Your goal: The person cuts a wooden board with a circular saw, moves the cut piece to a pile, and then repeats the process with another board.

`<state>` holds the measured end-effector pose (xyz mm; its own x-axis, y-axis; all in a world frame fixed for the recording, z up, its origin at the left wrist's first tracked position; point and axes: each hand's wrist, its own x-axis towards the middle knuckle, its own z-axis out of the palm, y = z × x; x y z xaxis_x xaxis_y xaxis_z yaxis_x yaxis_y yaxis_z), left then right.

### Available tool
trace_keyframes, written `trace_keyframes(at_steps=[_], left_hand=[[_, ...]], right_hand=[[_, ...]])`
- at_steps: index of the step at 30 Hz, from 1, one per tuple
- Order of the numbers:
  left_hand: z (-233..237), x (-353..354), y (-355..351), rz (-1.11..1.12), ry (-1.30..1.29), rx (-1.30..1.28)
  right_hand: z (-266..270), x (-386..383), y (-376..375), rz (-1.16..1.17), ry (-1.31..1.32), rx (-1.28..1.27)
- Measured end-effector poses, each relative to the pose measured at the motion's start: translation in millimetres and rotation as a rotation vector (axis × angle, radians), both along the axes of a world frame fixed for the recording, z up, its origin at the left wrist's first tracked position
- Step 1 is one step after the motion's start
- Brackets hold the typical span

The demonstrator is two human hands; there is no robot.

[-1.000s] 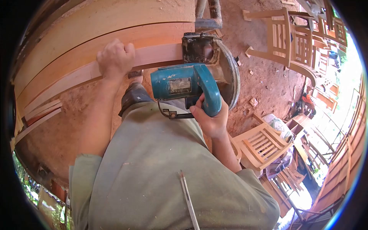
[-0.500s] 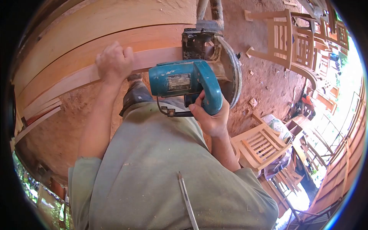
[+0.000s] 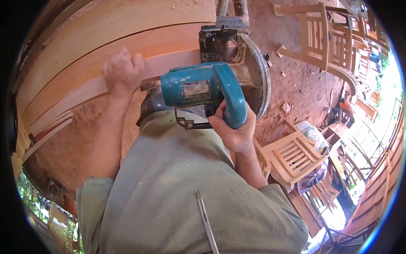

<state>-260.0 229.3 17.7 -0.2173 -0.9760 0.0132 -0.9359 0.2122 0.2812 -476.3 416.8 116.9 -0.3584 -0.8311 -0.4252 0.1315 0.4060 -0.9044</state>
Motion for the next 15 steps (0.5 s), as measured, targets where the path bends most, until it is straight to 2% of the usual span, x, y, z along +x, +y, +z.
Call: trace_keyframes(at_steps=[15], left_hand=[[1.5,-0.5,0.6,-0.022,-0.015,-0.011]], right_hand=[[1.4,-4.0,-4.1,0.045,-0.012,-0.005]])
